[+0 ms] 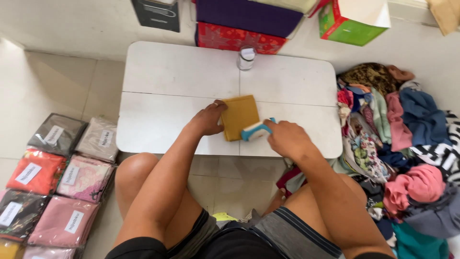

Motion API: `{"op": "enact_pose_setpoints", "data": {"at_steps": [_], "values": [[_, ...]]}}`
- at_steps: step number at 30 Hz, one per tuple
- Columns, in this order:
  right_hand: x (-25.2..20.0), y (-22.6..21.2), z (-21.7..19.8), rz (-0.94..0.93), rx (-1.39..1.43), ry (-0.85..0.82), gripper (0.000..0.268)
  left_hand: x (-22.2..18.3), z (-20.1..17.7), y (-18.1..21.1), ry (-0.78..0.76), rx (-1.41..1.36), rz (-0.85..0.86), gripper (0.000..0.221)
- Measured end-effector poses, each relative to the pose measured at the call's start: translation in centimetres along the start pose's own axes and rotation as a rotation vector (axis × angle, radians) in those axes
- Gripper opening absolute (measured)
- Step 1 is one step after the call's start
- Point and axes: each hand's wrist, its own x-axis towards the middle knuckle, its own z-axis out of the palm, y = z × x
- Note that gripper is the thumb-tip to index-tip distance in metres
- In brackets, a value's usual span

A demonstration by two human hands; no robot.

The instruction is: Cleaning a hijab with a lint roller, folding it, and placing it into a plastic bag for shipping.

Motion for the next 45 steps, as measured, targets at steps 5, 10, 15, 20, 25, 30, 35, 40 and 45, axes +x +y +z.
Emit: {"op": "enact_pose_setpoints", "data": {"at_steps": [5, 10, 15, 20, 25, 30, 35, 40, 45], "values": [[-0.3, 2.9, -1.5, -0.083, -0.251, 0.041, 0.055, 0.1, -0.1, -0.7, 0.052, 0.005, 0.014, 0.056], [2.3, 4.2, -2.2, -0.107, -0.118, 0.014, 0.049, -0.1, -1.2, 0.4, 0.095, -0.009, 0.018, 0.055], [5.4, 0.9, -0.1, -0.262, -0.128, 0.065, 0.048, 0.5, -0.5, -0.8, 0.135, -0.124, -0.007, 0.062], [6.1, 0.9, 0.3, -0.243, -0.122, 0.066, 0.05, 0.2, -0.6, -1.1, 0.129, -0.142, -0.042, 0.066], [7.0, 1.1, 0.6, -0.18, -0.191, 0.093, 0.052, -0.3, -1.1, -0.8, 0.083, -0.202, -0.034, 0.072], [6.0, -0.4, -0.5, -0.29, -0.051, 0.081, 0.049, -0.3, -1.5, -0.2, 0.079, -0.201, -0.044, 0.071], [7.8, 4.6, -1.8, -0.26, -0.059, 0.198, 0.049, -1.1, -2.2, 0.3, 0.117, -0.146, -0.046, 0.072], [10.4, 3.2, -0.8, -0.173, -0.124, 0.16, 0.053, -1.2, -2.0, -0.2, 0.198, -0.009, -0.066, 0.066], [12.3, 0.1, 1.1, -0.244, -0.065, 0.181, 0.058, -0.7, -2.3, -0.2, 0.254, 0.022, -0.091, 0.063]]}}
